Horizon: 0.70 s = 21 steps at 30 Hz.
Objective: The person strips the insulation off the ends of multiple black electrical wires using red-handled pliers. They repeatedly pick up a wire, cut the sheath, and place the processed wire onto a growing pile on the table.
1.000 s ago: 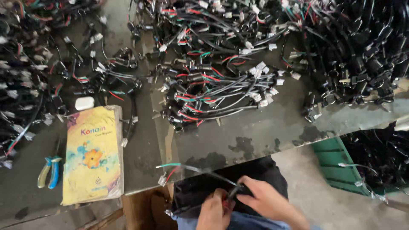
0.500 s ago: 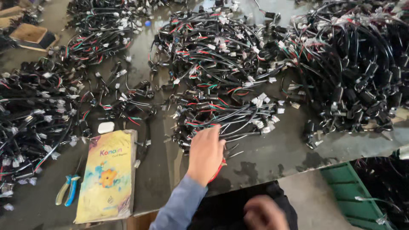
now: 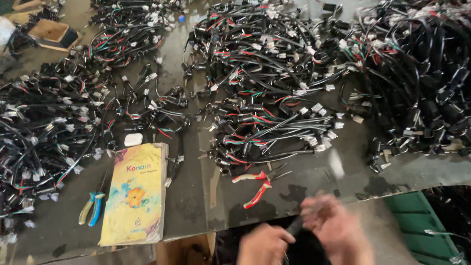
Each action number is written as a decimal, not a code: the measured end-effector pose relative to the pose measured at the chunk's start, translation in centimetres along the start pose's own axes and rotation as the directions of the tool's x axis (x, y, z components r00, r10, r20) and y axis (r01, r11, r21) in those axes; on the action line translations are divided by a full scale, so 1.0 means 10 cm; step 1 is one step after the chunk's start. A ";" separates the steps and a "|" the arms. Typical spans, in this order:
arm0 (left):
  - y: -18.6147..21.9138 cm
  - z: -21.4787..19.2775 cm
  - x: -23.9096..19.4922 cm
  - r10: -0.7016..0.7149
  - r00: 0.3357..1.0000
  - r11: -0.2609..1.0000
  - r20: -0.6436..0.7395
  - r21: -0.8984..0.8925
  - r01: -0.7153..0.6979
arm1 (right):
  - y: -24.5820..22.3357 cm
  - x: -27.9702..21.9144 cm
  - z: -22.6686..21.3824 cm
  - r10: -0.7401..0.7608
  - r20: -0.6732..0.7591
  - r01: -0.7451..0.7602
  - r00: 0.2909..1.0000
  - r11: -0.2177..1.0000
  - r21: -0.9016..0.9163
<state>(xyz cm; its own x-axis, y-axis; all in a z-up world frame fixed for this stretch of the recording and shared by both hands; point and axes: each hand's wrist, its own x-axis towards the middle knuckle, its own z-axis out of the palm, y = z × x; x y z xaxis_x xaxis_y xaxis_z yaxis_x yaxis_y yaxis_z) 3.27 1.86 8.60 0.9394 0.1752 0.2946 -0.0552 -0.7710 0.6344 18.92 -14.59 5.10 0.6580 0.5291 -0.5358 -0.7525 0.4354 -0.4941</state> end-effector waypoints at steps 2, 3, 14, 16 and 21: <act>-0.08 0.59 -0.32 -0.294 0.954 0.841 -0.047 -0.488 0.235 | -0.05 -0.22 0.23 -0.181 0.316 0.154 0.931 0.982 0.109; -0.19 0.77 -0.43 -0.340 0.940 0.815 -0.014 -0.503 0.287 | -0.05 -0.27 0.35 -0.268 0.464 0.206 0.845 0.962 0.182; -0.36 1.43 -0.70 -0.408 0.913 0.887 -0.027 -0.247 0.390 | -0.15 0.07 -0.17 -0.347 0.239 0.419 0.907 0.802 -0.425; -0.30 1.46 -0.73 -0.515 0.855 0.730 0.066 -0.489 0.478 | -0.12 0.10 -0.35 -0.323 0.117 0.343 0.939 0.892 -0.293; -0.28 1.03 -0.64 -0.538 0.836 0.305 -0.111 -0.950 0.070 | 0.52 0.26 -0.61 0.052 0.356 0.231 0.933 0.671 -0.705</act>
<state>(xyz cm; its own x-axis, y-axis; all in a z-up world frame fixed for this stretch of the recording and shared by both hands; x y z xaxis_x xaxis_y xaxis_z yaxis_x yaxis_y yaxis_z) 0.92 -3.39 -2.45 0.7772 0.6291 -0.0161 -0.2720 0.3589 0.8929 16.89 -15.41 -2.99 0.5645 0.7756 -0.2825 -0.3335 -0.0988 -0.9376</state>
